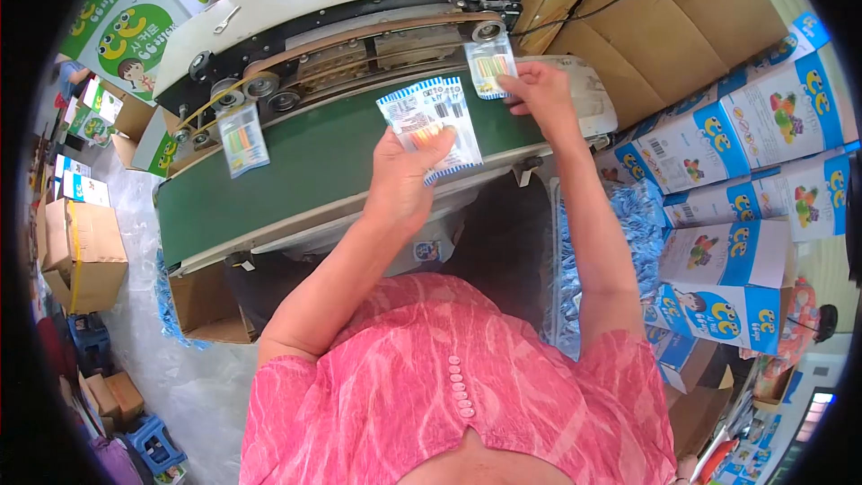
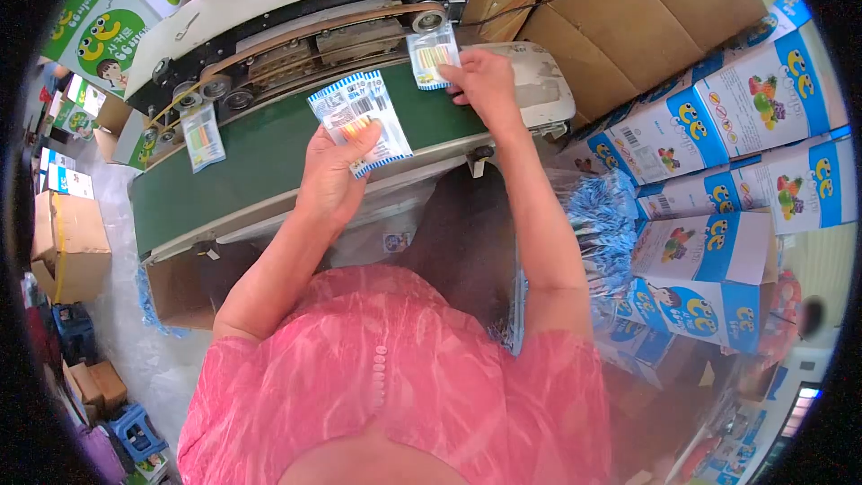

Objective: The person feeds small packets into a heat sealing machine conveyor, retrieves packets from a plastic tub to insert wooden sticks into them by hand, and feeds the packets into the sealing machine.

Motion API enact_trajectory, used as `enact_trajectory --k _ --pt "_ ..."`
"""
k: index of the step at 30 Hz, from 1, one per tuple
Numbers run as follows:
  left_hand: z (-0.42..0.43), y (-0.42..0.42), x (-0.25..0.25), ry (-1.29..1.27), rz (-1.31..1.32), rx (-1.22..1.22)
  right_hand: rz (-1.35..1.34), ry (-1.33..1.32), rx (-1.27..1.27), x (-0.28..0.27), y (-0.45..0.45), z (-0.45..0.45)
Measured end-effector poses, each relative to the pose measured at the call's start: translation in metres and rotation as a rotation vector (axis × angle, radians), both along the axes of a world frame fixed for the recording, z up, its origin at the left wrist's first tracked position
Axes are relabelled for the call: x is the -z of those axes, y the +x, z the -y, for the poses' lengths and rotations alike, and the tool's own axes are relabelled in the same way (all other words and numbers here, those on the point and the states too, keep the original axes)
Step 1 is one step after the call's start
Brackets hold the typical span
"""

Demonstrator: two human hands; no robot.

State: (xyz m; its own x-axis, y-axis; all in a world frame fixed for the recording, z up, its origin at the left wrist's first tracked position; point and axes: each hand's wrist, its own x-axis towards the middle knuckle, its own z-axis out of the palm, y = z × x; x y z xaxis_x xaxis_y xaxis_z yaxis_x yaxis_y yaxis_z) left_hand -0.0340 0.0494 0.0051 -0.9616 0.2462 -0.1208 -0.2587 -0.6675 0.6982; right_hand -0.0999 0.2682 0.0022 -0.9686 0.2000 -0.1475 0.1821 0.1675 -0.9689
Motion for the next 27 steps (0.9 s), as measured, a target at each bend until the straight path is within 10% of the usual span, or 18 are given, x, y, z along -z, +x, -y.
enact_trajectory --k 3,6,10,17,27 --pt "0.006 -0.002 0.000 0.027 0.030 -0.007 -0.320 0.557 0.026 -0.014 0.023 0.013" --pt "0.004 -0.005 0.004 0.053 -0.018 0.048 -0.114 -0.053 -0.307 -0.027 0.062 0.043" --pt "-0.003 -0.002 0.002 0.024 -0.073 0.085 -0.128 -0.213 -0.219 -0.011 0.076 0.046" --pt "-0.004 0.001 -0.013 -0.017 0.030 0.133 -0.122 -0.138 0.223 -0.010 0.041 -0.009" --pt "0.005 -0.001 -0.014 0.038 0.082 0.192 -0.067 0.220 0.023 -0.003 -0.005 0.005"
